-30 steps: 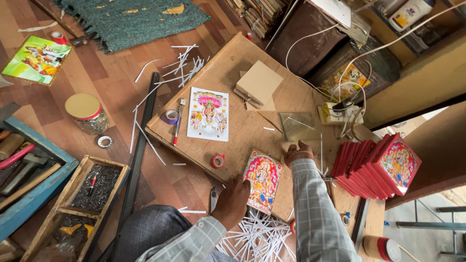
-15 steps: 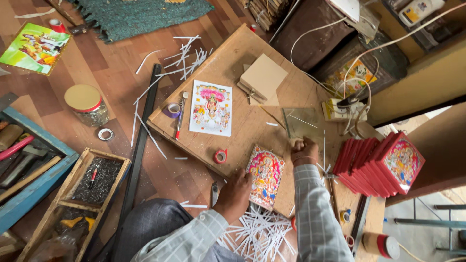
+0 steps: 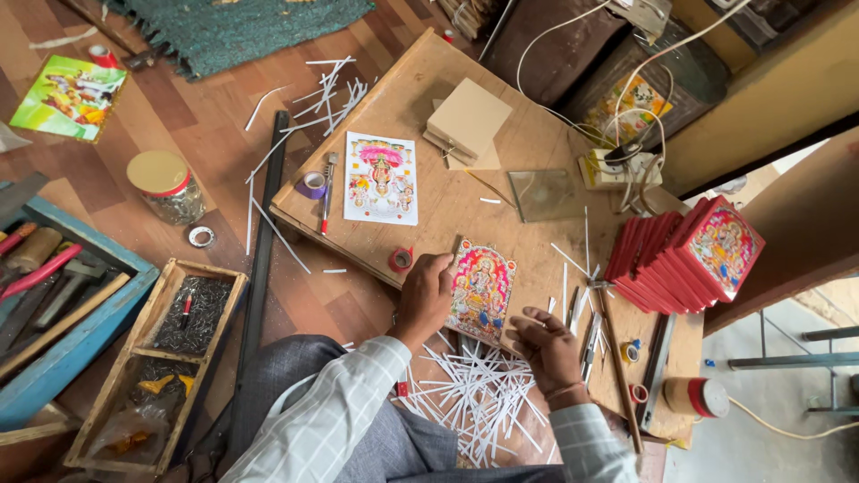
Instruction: The person sits at a low table and assembles decorative cards by applying red patterned tape to the edges of printed images. They use scissors to cut the tape and trim excess material, then place finished cards into a stack.
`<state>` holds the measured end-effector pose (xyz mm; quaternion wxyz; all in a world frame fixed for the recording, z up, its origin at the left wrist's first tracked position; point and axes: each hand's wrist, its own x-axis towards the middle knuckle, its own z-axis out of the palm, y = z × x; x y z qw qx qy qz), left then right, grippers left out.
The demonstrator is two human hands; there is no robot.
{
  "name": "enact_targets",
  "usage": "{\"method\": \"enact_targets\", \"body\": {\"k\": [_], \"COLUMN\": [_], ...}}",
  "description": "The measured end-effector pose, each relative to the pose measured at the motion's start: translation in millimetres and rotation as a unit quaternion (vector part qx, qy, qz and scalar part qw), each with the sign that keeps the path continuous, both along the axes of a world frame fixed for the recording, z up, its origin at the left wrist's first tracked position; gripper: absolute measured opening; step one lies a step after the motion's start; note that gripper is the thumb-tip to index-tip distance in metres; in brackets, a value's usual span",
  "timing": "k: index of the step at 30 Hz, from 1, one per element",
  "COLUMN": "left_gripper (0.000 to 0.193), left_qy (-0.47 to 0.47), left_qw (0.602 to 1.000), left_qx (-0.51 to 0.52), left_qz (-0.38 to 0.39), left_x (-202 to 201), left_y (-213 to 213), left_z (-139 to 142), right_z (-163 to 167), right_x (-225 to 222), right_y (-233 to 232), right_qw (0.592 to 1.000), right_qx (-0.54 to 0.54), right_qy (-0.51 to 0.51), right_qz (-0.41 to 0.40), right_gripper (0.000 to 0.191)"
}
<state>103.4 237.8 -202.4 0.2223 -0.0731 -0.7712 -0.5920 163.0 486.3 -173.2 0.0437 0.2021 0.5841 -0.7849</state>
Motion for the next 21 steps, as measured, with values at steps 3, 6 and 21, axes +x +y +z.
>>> {"method": "enact_targets", "body": {"k": [3,6,21], "left_gripper": [0.025,0.029,0.029], "left_qy": [-0.057,-0.105,-0.107], "left_qw": [0.995,0.981,0.963], "left_qx": [-0.084,-0.157,-0.245], "left_qz": [-0.012,-0.04,-0.015], "left_x": [4.7,7.2,-25.0], "left_y": [5.1,7.5,37.5], "left_z": [-7.4,-10.4,98.1], "right_z": [-17.7,-28.8,-21.8], "right_x": [-1.7,-4.3,-13.0], "right_y": [1.3,4.5,-25.8], "right_qw": [0.999,0.999,0.88], "right_qx": [-0.019,-0.002,0.474], "right_qy": [-0.01,-0.02,0.017], "right_qz": [0.031,0.039,0.042], "right_gripper": [0.025,0.022,0.03]}}
